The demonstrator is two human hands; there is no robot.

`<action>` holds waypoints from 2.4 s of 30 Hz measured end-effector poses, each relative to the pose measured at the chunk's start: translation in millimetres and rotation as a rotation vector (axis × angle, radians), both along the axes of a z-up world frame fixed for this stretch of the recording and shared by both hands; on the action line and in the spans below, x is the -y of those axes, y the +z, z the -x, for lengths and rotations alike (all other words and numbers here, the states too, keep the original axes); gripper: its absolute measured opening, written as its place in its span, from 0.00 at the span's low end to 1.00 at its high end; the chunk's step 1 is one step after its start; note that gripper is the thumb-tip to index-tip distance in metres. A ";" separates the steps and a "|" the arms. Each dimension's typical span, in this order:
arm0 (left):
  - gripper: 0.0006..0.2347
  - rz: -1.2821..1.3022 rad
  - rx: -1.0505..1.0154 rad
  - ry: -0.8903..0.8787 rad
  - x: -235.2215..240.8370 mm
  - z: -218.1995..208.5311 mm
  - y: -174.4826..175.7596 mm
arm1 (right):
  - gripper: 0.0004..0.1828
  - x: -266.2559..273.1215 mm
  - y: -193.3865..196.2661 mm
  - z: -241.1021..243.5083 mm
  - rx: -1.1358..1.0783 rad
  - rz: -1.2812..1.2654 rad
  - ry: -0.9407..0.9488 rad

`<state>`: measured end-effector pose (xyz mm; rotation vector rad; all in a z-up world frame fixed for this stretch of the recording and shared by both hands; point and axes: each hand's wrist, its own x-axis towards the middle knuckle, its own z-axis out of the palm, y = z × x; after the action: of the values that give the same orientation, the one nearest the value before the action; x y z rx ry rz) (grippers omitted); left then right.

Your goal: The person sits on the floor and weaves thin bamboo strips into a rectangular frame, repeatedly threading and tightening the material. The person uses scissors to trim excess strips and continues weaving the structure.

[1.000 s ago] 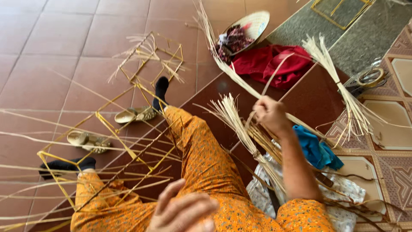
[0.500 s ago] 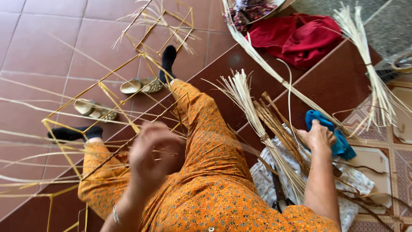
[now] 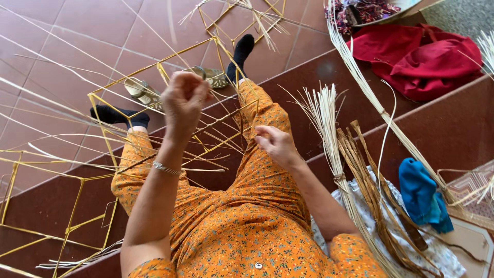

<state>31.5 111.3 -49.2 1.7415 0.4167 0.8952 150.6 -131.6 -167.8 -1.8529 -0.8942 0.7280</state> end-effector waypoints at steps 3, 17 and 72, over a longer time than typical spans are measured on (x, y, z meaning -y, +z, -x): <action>0.04 -0.191 -0.246 0.098 -1.2 -21.7 -29.2 | 0.24 -42.3 -19.7 6.0 0.021 0.053 -0.048; 0.09 0.146 -0.593 -0.031 8.9 -49.6 -115.4 | 0.23 -71.6 -61.8 -11.2 -0.508 -0.125 -0.110; 0.07 0.341 -0.714 -0.077 23.0 -56.6 -107.2 | 0.38 -115.9 37.4 -87.8 -0.337 -0.269 0.001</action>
<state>88.1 88.3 -156.4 1.6964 0.9013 0.1015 238.4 -15.6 -130.4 -1.4407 -0.7337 0.8459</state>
